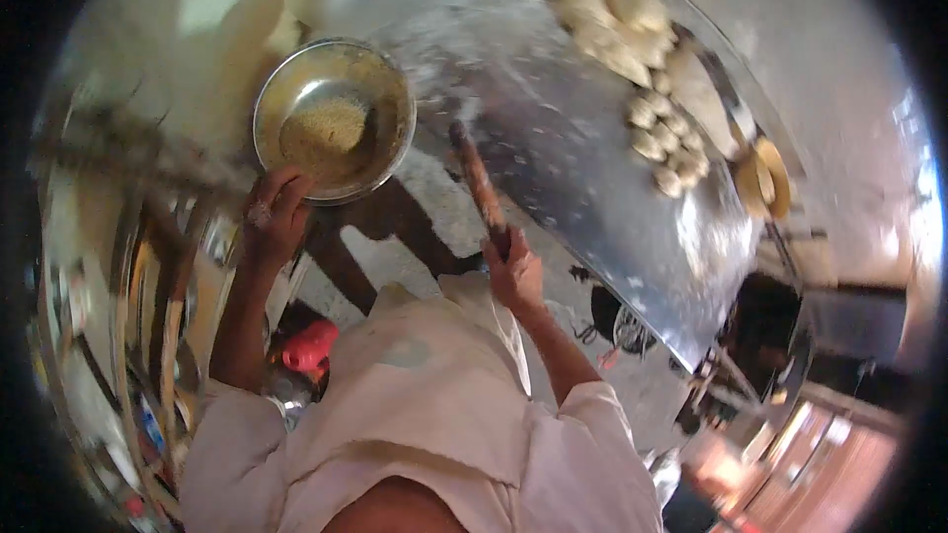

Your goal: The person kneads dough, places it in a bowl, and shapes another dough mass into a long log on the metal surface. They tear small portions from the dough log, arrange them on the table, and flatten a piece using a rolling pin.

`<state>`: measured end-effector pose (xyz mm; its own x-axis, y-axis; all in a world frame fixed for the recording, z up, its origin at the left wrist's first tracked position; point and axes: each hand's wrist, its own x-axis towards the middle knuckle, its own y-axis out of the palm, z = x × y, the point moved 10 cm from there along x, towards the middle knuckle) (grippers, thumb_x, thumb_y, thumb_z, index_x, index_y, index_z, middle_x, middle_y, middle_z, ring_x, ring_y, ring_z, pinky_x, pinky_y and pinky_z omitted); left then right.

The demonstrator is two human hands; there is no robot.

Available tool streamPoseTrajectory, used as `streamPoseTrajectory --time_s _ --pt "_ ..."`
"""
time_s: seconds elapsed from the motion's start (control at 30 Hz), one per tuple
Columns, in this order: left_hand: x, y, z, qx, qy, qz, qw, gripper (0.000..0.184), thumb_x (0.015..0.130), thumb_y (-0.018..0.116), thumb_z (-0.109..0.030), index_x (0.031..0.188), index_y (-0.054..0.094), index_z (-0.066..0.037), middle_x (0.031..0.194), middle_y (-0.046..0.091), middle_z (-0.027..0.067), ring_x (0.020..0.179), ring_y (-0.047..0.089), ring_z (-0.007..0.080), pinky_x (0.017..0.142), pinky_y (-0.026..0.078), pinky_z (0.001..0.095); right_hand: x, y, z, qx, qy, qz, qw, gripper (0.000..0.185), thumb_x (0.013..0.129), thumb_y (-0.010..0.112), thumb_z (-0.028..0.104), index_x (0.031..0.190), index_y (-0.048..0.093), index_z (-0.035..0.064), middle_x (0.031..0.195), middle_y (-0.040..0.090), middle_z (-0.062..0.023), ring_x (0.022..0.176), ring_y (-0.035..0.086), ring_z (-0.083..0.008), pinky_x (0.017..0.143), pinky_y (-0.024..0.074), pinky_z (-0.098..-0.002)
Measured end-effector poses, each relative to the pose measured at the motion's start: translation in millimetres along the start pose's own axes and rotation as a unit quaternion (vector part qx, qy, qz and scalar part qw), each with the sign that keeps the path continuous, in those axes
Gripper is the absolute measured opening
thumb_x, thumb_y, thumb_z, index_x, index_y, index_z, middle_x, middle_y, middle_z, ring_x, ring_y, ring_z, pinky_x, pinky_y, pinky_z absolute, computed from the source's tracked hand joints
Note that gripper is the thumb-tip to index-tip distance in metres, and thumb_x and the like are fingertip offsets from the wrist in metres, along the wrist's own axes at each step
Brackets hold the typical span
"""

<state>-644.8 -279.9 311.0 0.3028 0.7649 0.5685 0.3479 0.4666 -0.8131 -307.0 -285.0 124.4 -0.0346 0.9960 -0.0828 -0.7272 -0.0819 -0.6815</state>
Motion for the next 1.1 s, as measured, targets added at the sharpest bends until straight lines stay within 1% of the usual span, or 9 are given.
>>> streamPoseTrajectory --time_s 0.03,0.13,0.17,0.3,0.63,0.8,0.87,0.93,1.1 --pt "25.3 21.7 -12.0 -0.049 0.002 0.001 0.999 0.034 0.071 0.076 0.003 0.103 0.069 -0.009 0.108 0.064 0.008 0.095 0.066 0.0324 0.082 0.056 0.0445 4.6 -38.5 -13.6 -0.026 -0.032 -0.101 0.994 0.046 0.088 0.076 0.02 0.13 0.058 0.0097 0.1 0.07 -0.0193 0.082 0.069 -0.0417 0.072 0.0535 -0.0508" --pt "100.1 91.9 -54.5 -0.146 0.015 0.013 0.989 0.031 0.076 0.076 0.002 0.105 0.069 -0.007 0.11 0.064 0.0097 0.097 0.066 0.0337 0.086 0.055 0.0438 29.6 -114.5 -67.2 -0.173 -0.009 -0.175 0.969 0.054 0.089 0.075 0.021 0.139 0.056 0.0151 0.104 0.068 -0.0143 0.089 0.068 -0.0378 0.079 0.0543 -0.0482" --pt "119.3 114.2 -67.7 -0.182 0.002 0.022 0.983 0.03 0.078 0.076 0.001 0.107 0.069 -0.006 0.112 0.064 0.0103 0.099 0.066 0.0342 0.087 0.055 0.0435 40.2 -117.6 -107.3 -0.248 0.063 -0.113 0.96 0.058 0.089 0.073 0.027 0.143 0.055 0.0185 0.114 0.066 -0.0103 0.107 0.064 -0.0325 0.098 0.0485 -0.0475" --pt "193.5 207.6 -153.0 -0.262 0.072 0.09 0.958 0.03 0.079 0.077 -0.001 0.107 0.069 -0.006 0.112 0.065 0.0106 0.102 0.067 0.0335 0.087 0.055 0.0426 58.4 -136.0 -192.7 -0.282 0.103 -0.173 0.938 0.059 0.088 0.072 0.037 0.142 0.056 0.0196 0.135 0.06 -0.0076 0.129 0.053 -0.0306 0.114 0.0313 -0.0539" --pt "261.7 408.6 -447.7 -0.394 0.354 0.263 0.806 0.025 0.083 0.072 -0.007 0.108 0.067 -0.007 0.112 0.063 0.0082 0.103 0.068 0.032 0.087 0.057 0.0435 73.2 -146.2 -213.2 -0.207 0.163 -0.269 0.926 0.06 0.082 0.075 0.039 0.136 0.059 0.0176 0.132 0.062 -0.0053 0.125 0.054 -0.0302 0.109 0.0325 -0.0544" --pt "277.9 517.6 -542.2 -0.372 0.372 0.332 0.783 0.025 0.087 0.071 -0.007 0.111 0.067 -0.007 0.114 0.064 0.0086 0.108 0.066 0.0324 0.09 0.056 0.0456 80.1 -154.4 -218.7 -0.196 0.204 -0.22 0.934 0.065 0.075 0.078 0.036 0.135 0.061 0.0194 0.135 0.06 -0.0058 0.125 0.054 -0.0308 0.111 0.0329 -0.0548" --pt "272.1 543.1 -544.6 -0.354 0.365 0.354 0.785 0.028 0.088 0.07 -0.007 0.115 0.067 -0.008 0.116 0.064 0.0091 0.11 0.066 0.0325 0.092 0.055 0.0454 79.3 -157.3 -223.0 -0.195 0.216 -0.239 0.927 0.066 0.073 0.08 0.037 0.134 0.062 0.0198 0.139 0.058 -0.0062 0.126 0.053 -0.0319 0.112 0.0326 -0.0549" --pt "314.1 492.5 -510.2 -0.493 0.335 0.169 0.785 0.035 0.089 0.07 -0.008 0.124 0.066 -0.008 0.122 0.065 0.0111 0.113 0.064 0.0338 0.098 0.052 0.0463 79.1 -159.8 -227.5 -0.189 0.229 -0.248 0.922 0.066 0.072 0.081 0.037 0.134 0.062 0.0204 0.138 0.058 -0.0062 0.126 0.053 -0.0324 0.112 0.0328 -0.055" --pt "335.7 550.4 -350.9 -0.349 0.223 0.187 0.891 0.047 0.089 0.071 -0.009 0.135 0.059 -0.008 0.134 0.057 0.0138 0.128 0.054 0.0378 0.108 0.044 0.051 88.6 -173.7 -245.5 -0.202 0.233 -0.267 0.913 0.064 0.076 0.081 0.042 0.134 0.064 0.0219 0.139 0.058 -0.006 0.129 0.052 -0.032 0.113 0.0328 -0.0546"
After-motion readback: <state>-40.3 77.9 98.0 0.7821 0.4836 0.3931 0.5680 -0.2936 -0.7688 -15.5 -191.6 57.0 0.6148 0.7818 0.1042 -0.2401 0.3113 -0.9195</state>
